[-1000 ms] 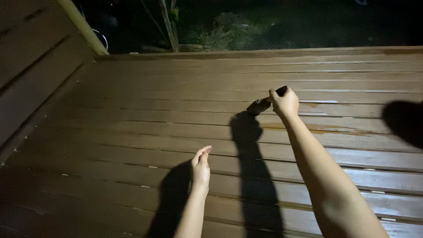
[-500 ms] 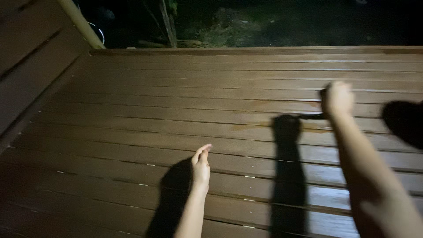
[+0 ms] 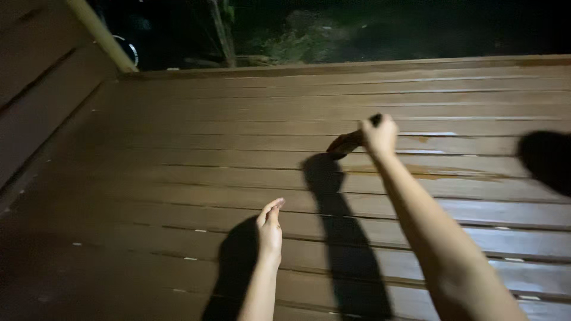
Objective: The person applies wood stain to a slatted wooden table, brushing the stain across the planks with a brush held in one hand while the other hand rests near the table edge. A can of stain and its lid sit on the table as the person works across different sections of the surface.
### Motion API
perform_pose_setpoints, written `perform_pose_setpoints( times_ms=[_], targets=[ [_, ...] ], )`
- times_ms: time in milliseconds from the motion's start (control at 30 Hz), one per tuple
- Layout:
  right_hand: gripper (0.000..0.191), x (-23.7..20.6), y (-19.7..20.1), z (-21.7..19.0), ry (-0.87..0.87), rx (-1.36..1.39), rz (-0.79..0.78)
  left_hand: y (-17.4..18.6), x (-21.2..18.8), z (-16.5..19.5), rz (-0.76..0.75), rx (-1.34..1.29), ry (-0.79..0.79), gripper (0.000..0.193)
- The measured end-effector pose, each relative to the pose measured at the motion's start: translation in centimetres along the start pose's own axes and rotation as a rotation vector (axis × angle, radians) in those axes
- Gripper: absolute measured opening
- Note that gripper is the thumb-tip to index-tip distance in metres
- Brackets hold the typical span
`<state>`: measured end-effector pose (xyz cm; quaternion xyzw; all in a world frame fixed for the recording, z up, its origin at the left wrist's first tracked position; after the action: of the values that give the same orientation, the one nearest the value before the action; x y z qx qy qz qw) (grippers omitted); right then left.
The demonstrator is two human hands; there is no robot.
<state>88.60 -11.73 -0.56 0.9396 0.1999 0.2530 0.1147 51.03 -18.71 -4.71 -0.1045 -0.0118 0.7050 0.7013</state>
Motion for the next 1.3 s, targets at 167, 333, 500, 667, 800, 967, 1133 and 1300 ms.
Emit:
perform_pose_setpoints(
  times_ms=[167,333,500,667,800,967,1133,1300],
  targets=[
    [0.026,5.9,13.5,11.3,-0.030,0.017,0.216,-2.6,-0.8,-0.2,-0.031,-0.042,-0.007,0.033],
    [0.038,9.6,27.2,17.6,-0.018,0.224,0.313,-4.6,-2.1,-0.2,-0.045,0.024,0.028,0.033],
    [0.026,9.7,27.4,16.0,-0.003,-0.508,0.239,-5.9,-2.5,-0.7,-0.068,0.004,-0.055,0.033],
    [0.025,2.6,15.3,9.8,0.617,-0.384,0.192,-6.3,-2.9,-1.1,-0.044,-0.009,-0.074,0.031],
    [0.023,-2.4,10.6,7.9,0.199,0.076,0.033,-7.2,-4.0,-0.8,-0.048,0.016,-0.077,0.032],
    [0.031,1.9,21.3,14.6,0.360,-0.216,0.259,-6.9,-4.9,0.4,-0.027,0.026,-0.078,0.033],
    [0.026,6.3,32.0,21.2,0.439,-0.553,0.364,-5.9,-5.5,0.4,-0.031,0.047,-0.101,0.033],
    [0.038,3.5,28.3,18.9,0.348,-0.758,0.195,-4.3,-4.9,0.5,-0.037,-0.005,-0.113,0.033]
  ],
)
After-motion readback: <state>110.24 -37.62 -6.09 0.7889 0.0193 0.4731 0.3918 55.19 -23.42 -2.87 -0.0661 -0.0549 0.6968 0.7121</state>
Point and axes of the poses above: each hand's wrist, its own x-axis towards the middle knuckle, its own y-axis out of the back of the hand, z = x × y, the point moved 1 cm from there along x, towards the middle knuckle, and after that the axes turned 8 degrees about z, right-handed, at the moved point
